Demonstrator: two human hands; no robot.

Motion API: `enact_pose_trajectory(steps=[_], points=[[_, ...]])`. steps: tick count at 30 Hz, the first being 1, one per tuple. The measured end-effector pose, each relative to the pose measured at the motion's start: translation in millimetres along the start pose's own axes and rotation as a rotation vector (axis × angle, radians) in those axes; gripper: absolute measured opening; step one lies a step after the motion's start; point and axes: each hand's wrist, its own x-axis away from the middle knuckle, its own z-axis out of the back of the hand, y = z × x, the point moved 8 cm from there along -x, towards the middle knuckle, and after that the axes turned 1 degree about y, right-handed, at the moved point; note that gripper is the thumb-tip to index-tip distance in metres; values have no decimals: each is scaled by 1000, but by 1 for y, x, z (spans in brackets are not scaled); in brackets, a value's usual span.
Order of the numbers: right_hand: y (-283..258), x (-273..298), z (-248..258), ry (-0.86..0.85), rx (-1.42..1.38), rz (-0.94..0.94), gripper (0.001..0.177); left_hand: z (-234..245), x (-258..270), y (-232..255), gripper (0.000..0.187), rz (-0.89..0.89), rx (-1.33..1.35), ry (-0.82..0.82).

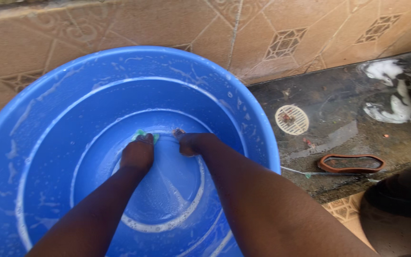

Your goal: The person washes a large blue plastic basin with a sponge and soapy water, then rinses it under a running faucet.

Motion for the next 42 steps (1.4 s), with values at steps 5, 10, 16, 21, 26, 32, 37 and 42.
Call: enact_pose_trajectory(steps=[5, 10, 16, 21, 26, 32, 37, 42], points=[[-2, -4, 0, -12, -10, -13, 91, -47, 68, 102, 36, -465, 202, -347], [-8, 4, -3, -19, -23, -3, 92, -17, 25, -19, 40, 79, 93, -500], [-1, 3, -7, -16, -55, -33, 92, -65, 29, 78, 29, -296, 27, -345], [-4, -9, -7, -52, -46, -35, 93, -22, 91, 120, 38, -829, 239, -224], [19, -34, -15, 27, -253, 11, 94, -36, 6, 86, 27, -392, 73, -300], [14, -29, -15, 33, -239, 7, 84, -13, -12, 22, 36, -77, 23, -190], [4, -10, -2, -13, -221, -42, 83, -7, 9, -36, 38, 44, -185, -324], [-1, -13, 0, -62, -226, -69, 83, -28, 65, -82, 26, 14, -414, -607]])
